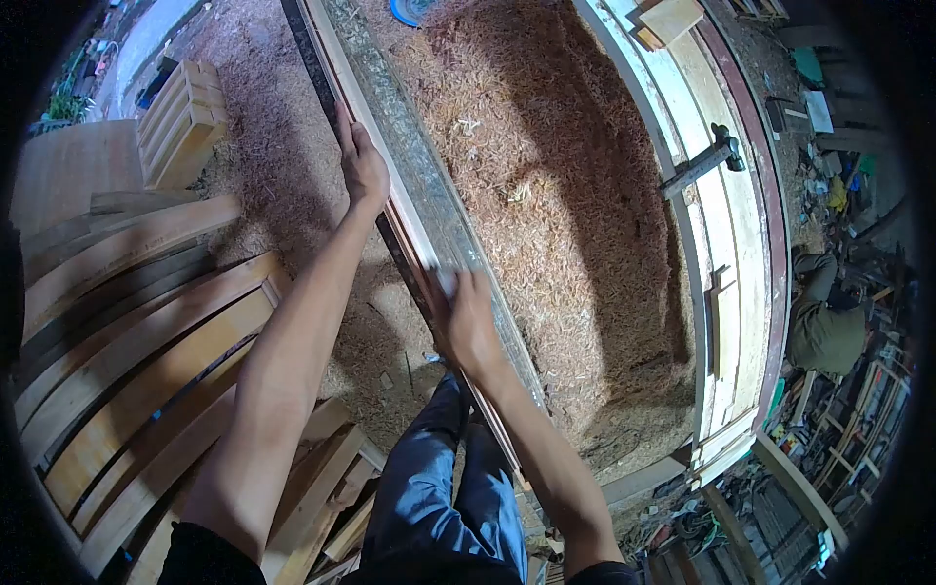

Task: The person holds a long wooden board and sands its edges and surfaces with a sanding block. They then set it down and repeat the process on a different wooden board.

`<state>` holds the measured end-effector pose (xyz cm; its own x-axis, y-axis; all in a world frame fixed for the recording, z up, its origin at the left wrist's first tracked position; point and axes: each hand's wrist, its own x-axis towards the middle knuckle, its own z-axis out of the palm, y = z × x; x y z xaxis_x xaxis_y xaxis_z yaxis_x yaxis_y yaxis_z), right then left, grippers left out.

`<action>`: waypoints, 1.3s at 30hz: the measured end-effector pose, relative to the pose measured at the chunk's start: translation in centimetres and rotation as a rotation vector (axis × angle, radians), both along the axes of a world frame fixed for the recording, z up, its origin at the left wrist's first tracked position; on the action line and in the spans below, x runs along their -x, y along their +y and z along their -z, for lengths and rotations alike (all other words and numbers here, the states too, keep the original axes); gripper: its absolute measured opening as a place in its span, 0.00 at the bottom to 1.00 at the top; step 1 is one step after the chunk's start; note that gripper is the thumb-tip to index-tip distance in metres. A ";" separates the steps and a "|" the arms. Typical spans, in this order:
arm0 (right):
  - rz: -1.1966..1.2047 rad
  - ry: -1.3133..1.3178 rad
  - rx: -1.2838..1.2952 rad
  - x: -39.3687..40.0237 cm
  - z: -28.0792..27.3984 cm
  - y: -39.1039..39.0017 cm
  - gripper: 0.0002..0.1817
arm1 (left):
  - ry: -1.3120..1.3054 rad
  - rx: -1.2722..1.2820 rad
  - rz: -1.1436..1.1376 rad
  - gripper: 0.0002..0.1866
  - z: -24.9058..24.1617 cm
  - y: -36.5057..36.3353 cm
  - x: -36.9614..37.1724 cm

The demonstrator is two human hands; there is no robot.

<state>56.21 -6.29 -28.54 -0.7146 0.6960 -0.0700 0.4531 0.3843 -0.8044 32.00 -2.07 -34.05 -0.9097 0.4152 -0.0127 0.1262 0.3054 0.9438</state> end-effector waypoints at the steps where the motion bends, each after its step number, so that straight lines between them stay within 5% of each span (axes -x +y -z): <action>1: -0.010 -0.062 0.064 -2.8 -1.7 -1.3 0.18 | -0.014 0.014 -0.007 0.27 -0.1 0.1 -0.1; 5: 0.037 -0.144 0.120 -7.6 -1.9 -4.1 0.15 | -0.018 0.027 -0.009 0.27 -0.5 -0.1 -0.3; 8: 0.122 -0.052 0.073 -2.3 -0.9 -2.8 0.11 | -0.002 0.049 -0.002 0.27 -1.1 0.2 -0.5; 9: 0.218 0.006 0.237 0.4 0.5 -1.8 0.11 | -0.005 0.056 -0.005 0.27 -1.1 0.2 -0.5; 13: 0.054 0.041 -0.078 6.4 1.4 2.0 0.14 | -0.001 0.097 -0.025 0.27 -0.6 0.1 -0.4; 21: 0.057 -0.098 0.070 -5.0 -2.0 -3.6 0.19 | 0.062 0.095 -0.046 0.26 -0.5 0.2 -0.5; 28: 0.017 0.028 -0.012 7.1 1.2 2.7 0.14 | 0.006 0.091 -0.037 0.26 -1.0 0.4 -0.4; 35: -0.014 -0.173 0.089 -4.2 -2.4 -2.8 0.19 | -0.022 0.050 -0.046 0.27 -0.5 0.5 -0.3; 39: 0.030 -0.073 -0.009 0.1 -1.3 -1.4 0.18 | 0.036 0.039 -0.028 0.27 -0.3 0.4 -0.2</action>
